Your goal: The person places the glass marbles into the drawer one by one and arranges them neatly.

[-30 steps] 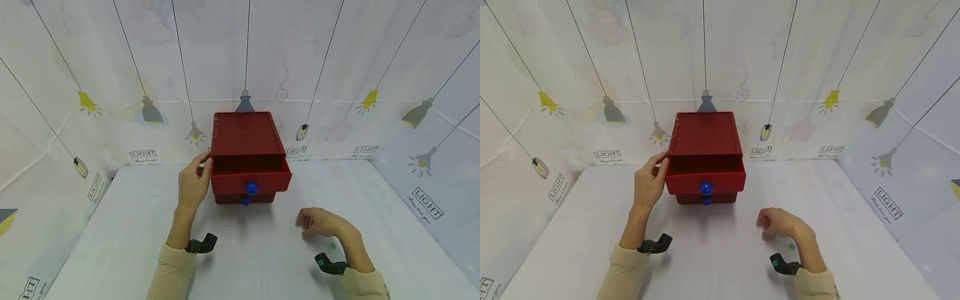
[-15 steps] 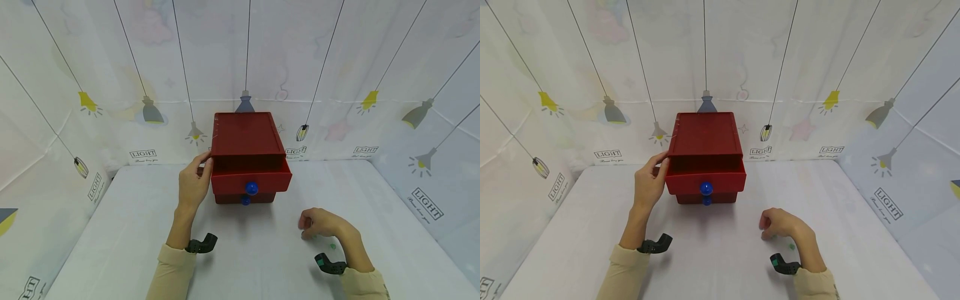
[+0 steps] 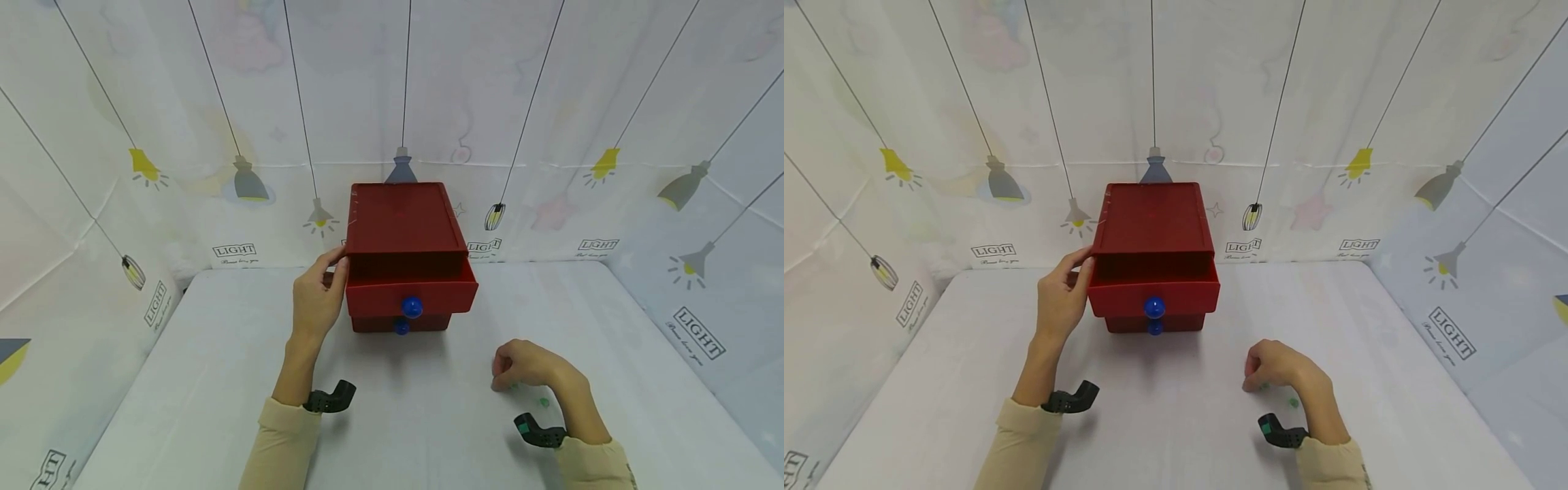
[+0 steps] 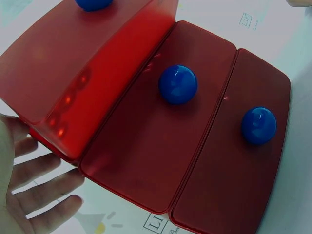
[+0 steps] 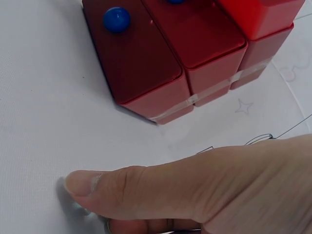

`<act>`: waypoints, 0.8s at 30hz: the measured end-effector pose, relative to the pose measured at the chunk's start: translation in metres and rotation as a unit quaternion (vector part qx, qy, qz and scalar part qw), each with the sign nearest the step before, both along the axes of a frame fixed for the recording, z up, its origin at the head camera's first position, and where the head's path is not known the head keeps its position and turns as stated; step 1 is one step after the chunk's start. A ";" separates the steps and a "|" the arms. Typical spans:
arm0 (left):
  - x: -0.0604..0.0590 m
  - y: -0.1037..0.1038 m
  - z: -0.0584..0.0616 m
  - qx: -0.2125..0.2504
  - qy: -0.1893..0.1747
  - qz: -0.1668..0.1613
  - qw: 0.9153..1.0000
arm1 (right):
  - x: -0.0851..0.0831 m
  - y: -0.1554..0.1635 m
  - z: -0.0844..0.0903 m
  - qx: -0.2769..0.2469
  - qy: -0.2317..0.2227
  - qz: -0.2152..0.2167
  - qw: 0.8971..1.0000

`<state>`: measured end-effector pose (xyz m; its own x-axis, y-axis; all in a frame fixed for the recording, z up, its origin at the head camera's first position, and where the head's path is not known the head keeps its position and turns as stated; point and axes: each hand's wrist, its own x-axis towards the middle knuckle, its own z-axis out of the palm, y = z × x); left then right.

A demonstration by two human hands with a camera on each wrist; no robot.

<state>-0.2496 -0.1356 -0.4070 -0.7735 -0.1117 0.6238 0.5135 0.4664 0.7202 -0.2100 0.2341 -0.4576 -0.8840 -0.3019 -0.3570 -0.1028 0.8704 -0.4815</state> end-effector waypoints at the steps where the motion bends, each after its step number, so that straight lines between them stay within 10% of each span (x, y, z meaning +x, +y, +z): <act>1: 0.000 0.000 0.000 0.000 -0.001 0.000 1.000 | 0.000 0.000 0.000 0.001 0.000 -0.001 1.000; 24: 0.000 0.000 0.000 0.005 -0.002 -0.006 1.000 | -0.001 0.001 0.000 0.002 0.002 -0.003 1.000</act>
<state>-0.2496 -0.1359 -0.4066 -0.7776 -0.1084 0.6194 0.5158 0.4535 0.7269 -0.2105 0.2351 -0.4573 -0.8876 -0.2948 -0.3539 -0.0991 0.8726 -0.4783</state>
